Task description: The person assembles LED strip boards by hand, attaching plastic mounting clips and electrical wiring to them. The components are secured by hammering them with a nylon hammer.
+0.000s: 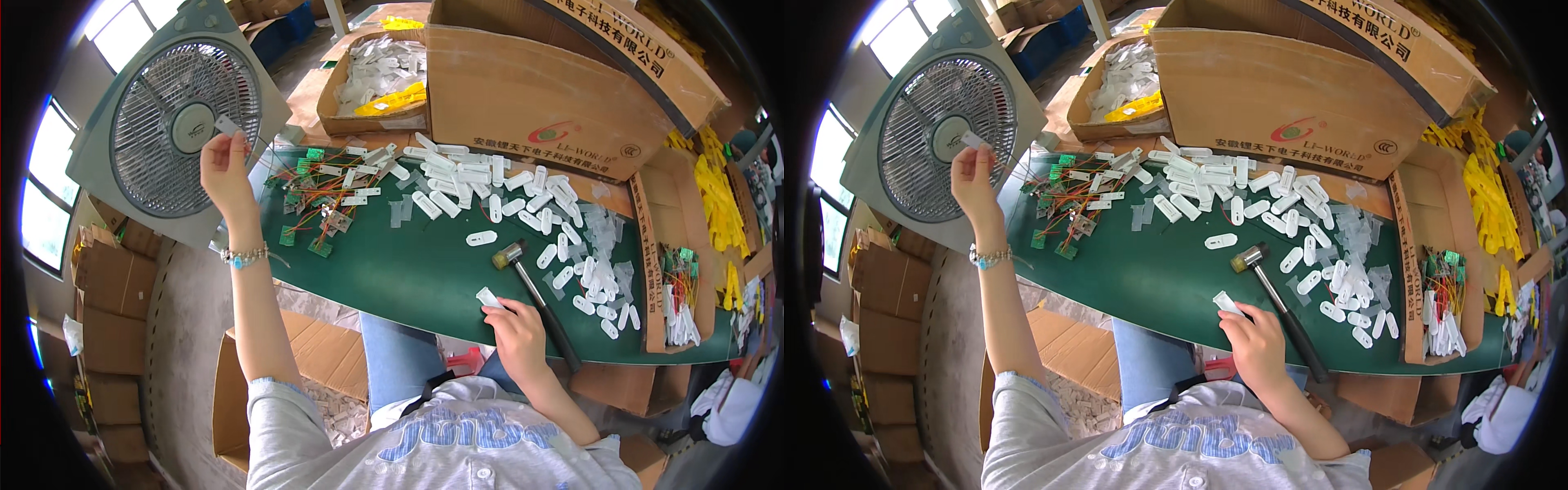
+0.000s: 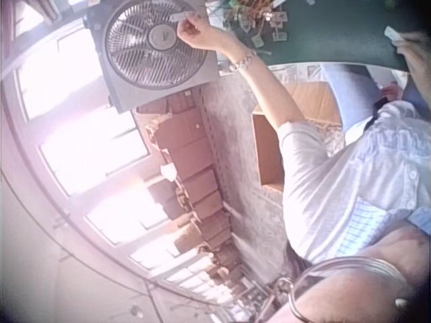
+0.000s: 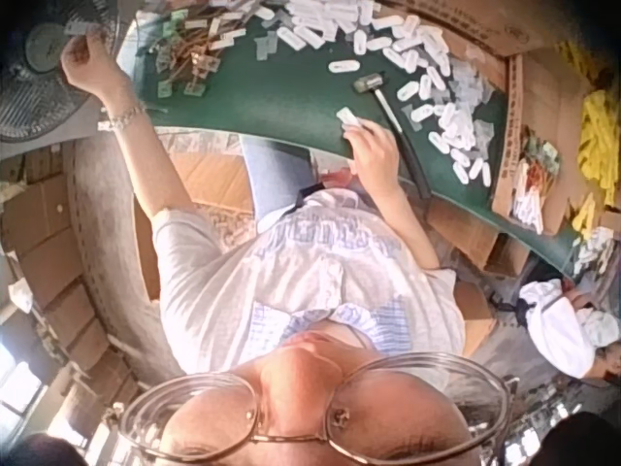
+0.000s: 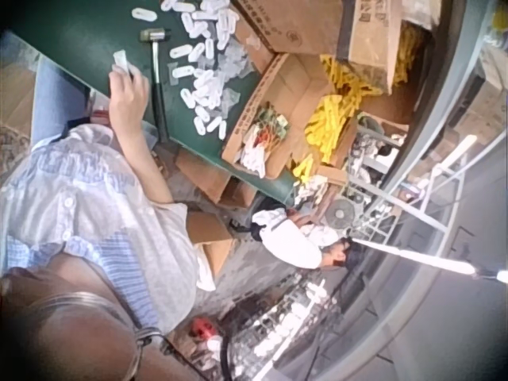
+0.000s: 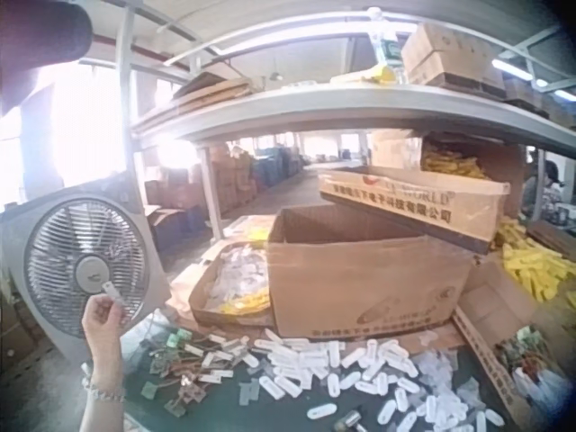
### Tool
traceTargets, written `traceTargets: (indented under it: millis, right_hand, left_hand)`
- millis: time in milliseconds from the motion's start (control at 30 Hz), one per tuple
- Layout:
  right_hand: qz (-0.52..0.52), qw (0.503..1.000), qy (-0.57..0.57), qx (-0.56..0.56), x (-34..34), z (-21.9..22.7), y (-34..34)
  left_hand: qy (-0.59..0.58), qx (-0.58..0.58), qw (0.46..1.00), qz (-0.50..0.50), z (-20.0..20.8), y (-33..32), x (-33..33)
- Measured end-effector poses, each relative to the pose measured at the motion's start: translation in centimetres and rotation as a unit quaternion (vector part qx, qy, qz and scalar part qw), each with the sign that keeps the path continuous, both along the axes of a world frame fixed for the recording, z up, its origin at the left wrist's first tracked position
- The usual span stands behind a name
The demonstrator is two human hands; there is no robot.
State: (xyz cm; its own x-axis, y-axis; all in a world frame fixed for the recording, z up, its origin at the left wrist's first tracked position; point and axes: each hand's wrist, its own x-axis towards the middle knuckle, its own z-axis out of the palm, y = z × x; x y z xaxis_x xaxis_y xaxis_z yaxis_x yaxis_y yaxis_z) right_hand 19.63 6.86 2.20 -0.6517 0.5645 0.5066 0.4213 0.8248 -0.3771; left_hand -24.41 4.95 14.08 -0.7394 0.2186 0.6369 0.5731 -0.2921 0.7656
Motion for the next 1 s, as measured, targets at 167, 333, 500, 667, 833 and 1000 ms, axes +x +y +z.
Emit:
traceTargets:
  millis: [167, 333, 500, 667, 833, 1000]
  right_hand:
    - [0.002, 0.999, 0.040, 0.008, 0.1, -0.3, 0.1]
    - [-0.027, 0.992, 0.081, -0.094, 0.3, -0.6, 0.5]
    - [-0.025, 0.979, 0.091, -0.178, 1.1, -0.6, 0.9]
    - [-0.001, 0.977, 0.091, -0.193, 1.6, -0.1, 1.0]
    - [0.037, 0.970, 0.098, -0.221, 1.8, -0.4, 1.4]
    - [0.035, 0.973, 0.083, -0.211, 2.0, -0.1, 1.5]
  left_hand:
    - [0.051, -0.117, 0.982, -0.142, -1.1, -0.5, 6.5]
    - [0.299, -0.222, 0.912, -0.171, -4.9, -1.5, 16.8]
    - [0.421, -0.232, 0.838, -0.257, -7.6, -2.0, 23.4]
    - [0.468, -0.259, 0.796, -0.283, -10.7, -2.7, 25.9]
    - [0.481, -0.267, 0.784, -0.287, -11.4, -2.8, 26.5]
    - [0.482, -0.278, 0.769, -0.316, -11.1, -2.9, 26.6]
